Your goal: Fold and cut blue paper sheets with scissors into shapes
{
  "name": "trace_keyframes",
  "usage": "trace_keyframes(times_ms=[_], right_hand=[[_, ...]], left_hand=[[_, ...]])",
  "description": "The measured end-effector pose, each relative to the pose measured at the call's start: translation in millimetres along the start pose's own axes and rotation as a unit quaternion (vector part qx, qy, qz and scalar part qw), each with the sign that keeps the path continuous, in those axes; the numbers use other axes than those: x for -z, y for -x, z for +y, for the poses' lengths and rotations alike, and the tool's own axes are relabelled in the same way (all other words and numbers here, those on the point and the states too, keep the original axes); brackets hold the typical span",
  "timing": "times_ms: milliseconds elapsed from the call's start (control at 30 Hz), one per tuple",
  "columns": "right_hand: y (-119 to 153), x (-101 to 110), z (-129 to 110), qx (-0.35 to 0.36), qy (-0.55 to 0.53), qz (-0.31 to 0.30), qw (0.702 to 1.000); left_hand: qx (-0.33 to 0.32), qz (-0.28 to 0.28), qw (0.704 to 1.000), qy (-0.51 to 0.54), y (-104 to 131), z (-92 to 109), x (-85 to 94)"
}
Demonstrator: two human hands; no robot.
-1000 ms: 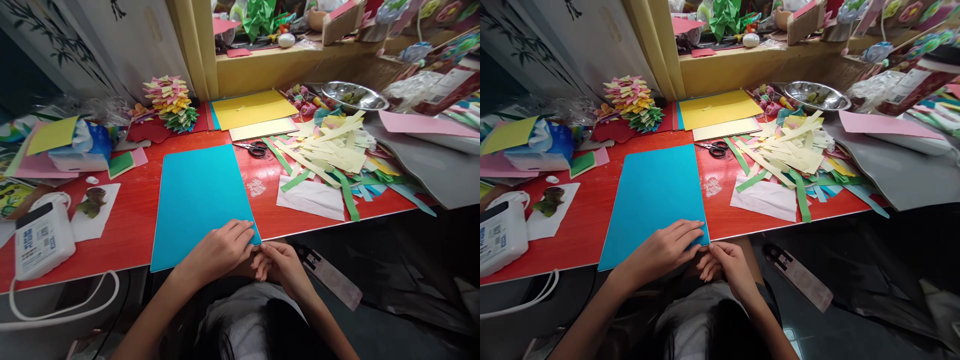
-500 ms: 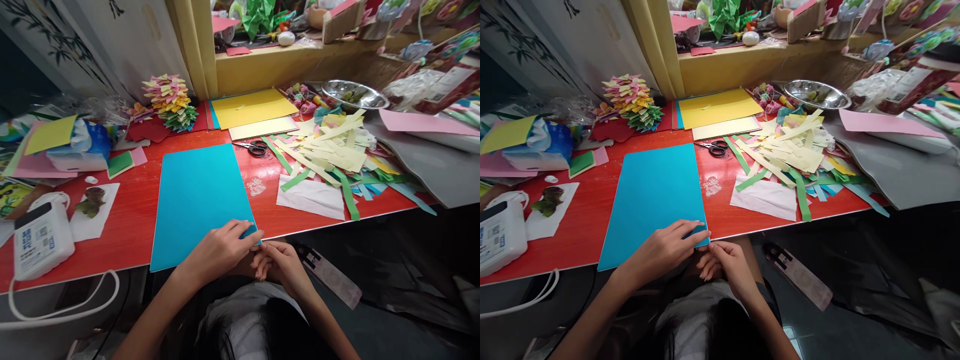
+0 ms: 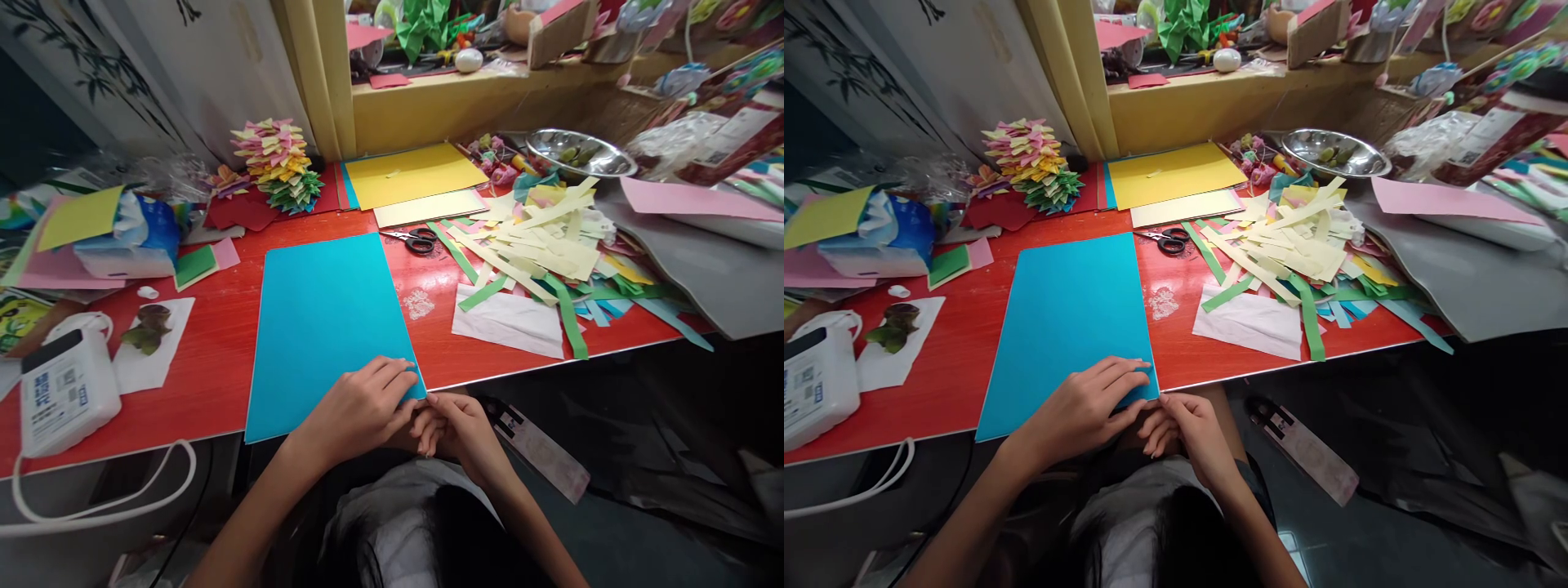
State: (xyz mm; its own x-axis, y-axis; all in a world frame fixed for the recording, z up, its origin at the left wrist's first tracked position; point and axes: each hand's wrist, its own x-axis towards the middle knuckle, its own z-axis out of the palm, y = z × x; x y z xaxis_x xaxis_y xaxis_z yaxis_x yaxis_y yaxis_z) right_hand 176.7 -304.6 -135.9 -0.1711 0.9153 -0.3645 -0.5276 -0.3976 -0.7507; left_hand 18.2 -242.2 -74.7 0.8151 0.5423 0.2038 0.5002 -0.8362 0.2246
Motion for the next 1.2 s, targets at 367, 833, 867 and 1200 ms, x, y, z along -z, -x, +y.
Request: trace_keyframes(times_ms=[367,833,867,1200], right_hand=[[1.1,0.5,0.9,-0.001,-0.008,-0.001,1.0],[0.2,-0.4,0.0,-0.004,-0.002,0.0,1.0],[0.3,-0.3,-0.2,-0.005,-0.001,0.0,1.0],[0.4,-1.9,-2.2,-0.006,0.005,0.01,1.0]], left_hand=[[0.017,-0.009,1.0,0.021,1.2,-1.6,0.3],[0.008,-0.005,1.0,0.018,2.0,-1.5,-0.5],[0.007,-0.003,1.0,0.018,2.1,-1.5,-0.4],[0.006,-0.01,1.0,0.016,1.1,-0.7,1.0]])
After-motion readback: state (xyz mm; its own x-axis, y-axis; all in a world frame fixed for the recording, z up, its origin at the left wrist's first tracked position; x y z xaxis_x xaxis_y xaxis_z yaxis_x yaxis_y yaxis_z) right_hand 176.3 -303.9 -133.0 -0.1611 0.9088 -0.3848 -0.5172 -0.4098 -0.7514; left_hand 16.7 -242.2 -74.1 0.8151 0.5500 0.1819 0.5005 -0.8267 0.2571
